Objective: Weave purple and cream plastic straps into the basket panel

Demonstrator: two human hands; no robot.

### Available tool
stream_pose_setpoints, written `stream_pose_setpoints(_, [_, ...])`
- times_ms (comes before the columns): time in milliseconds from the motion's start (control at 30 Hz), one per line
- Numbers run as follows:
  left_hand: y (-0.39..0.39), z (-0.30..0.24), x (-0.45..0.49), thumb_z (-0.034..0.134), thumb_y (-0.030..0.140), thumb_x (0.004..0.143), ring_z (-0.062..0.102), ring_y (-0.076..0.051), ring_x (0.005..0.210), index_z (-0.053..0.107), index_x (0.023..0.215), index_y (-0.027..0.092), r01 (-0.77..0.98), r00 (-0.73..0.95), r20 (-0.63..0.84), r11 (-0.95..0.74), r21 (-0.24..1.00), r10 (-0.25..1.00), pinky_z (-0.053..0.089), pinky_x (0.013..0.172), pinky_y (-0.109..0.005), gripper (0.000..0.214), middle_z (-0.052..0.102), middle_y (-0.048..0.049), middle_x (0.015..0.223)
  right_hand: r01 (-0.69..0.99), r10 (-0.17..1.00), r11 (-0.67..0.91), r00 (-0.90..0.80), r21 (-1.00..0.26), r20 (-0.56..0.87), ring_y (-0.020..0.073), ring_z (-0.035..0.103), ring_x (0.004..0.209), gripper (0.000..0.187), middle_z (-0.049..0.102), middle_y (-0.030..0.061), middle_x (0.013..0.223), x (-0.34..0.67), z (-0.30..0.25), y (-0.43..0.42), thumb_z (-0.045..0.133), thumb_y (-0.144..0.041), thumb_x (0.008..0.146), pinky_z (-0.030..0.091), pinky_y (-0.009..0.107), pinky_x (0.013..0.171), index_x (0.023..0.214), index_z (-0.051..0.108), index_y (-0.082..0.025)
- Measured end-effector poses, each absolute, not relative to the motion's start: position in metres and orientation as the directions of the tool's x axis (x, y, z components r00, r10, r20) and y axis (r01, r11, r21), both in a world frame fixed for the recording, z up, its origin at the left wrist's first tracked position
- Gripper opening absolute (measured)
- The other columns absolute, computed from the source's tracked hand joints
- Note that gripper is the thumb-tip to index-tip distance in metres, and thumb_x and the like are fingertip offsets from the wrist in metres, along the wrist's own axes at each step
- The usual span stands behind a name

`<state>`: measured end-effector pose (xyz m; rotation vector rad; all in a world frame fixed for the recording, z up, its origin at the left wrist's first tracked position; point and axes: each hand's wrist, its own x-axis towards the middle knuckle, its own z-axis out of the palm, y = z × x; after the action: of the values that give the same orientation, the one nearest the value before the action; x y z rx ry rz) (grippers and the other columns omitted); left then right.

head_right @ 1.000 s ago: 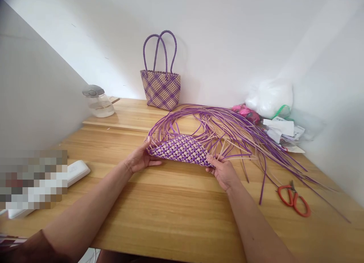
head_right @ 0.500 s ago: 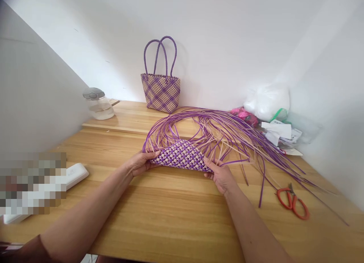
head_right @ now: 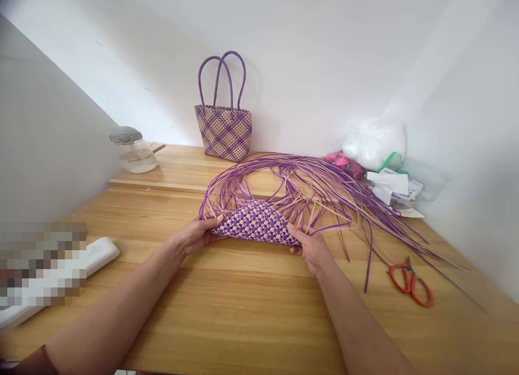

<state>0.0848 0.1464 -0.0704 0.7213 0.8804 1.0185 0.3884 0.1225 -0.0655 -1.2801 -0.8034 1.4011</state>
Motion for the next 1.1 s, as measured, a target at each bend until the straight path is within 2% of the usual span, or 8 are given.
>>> stream_pose_setpoints(167, [0.1439,-0.0647,0.0892,0.076,0.028,0.078,0.072,-0.022,0.088,0.072,0.109,0.015,-0.399,0.221,-0.319,0.384,0.833,0.922,0.063,0.071,-0.033,0.033,0.072,-0.0125,0.116,-0.231,0.953,-0.265,0.087,-0.936,-0.291,0.0094,0.055,0.06,0.04,0.064,-0.0009,0.071,0.3886,-0.0657,0.1224,0.092,-0.04,0.052,0.046,0.018,0.042,0.074,0.068,-0.016])
stream_pose_setpoints(400, [0.1439,-0.0671,0.0925,0.08,0.024,0.074,0.071,-0.021,0.093,0.074,0.107,0.016,-0.395,0.228,-0.297,0.367,0.842,0.927,0.062,0.082,-0.033,0.034,0.073,-0.0106,0.113,-0.219,0.955,-0.262,0.078,-0.94,-0.285,0.0092,0.055,0.058,0.042,0.065,-0.0006,0.07,0.389,-0.0681,0.1237,0.092,-0.042,0.052,0.044,0.017,0.04,0.075,0.068,-0.015])
stream_pose_setpoints(567, [0.1452,-0.0694,0.0905,0.08,0.026,0.074,0.07,-0.023,0.098,0.073,0.109,0.017,-0.386,0.233,-0.284,0.357,0.851,0.93,0.062,0.081,-0.034,0.037,0.071,-0.0112,0.12,-0.212,0.96,-0.249,0.076,-0.945,-0.27,0.0099,0.057,0.057,0.04,0.067,0.0008,0.071,0.3891,-0.0697,0.1243,0.09,-0.041,0.055,0.043,0.018,0.04,0.077,0.069,-0.015])
stream_pose_setpoints(767, [0.1442,-0.067,0.0924,0.081,0.024,0.073,0.072,-0.022,0.092,0.073,0.106,0.016,-0.4,0.212,-0.299,0.361,0.842,0.931,0.063,0.078,-0.034,0.035,0.073,-0.0112,0.115,-0.198,0.96,-0.255,0.068,-0.947,-0.272,0.0121,0.062,0.058,0.04,0.068,0.0021,0.071,0.3887,-0.0693,0.1237,0.09,-0.042,0.056,0.043,0.017,0.039,0.077,0.069,-0.015])
stream_pose_setpoints(1100, [0.1461,-0.0703,0.0914,0.081,0.024,0.073,0.072,-0.022,0.089,0.074,0.104,0.015,-0.404,0.224,-0.292,0.361,0.841,0.93,0.063,0.077,-0.033,0.033,0.073,-0.0114,0.112,-0.191,0.963,-0.241,0.078,-0.952,-0.259,0.012,0.061,0.058,0.042,0.067,0.002,0.07,0.3885,-0.0694,0.1235,0.091,-0.044,0.054,0.043,0.017,0.039,0.075,0.068,-0.015])
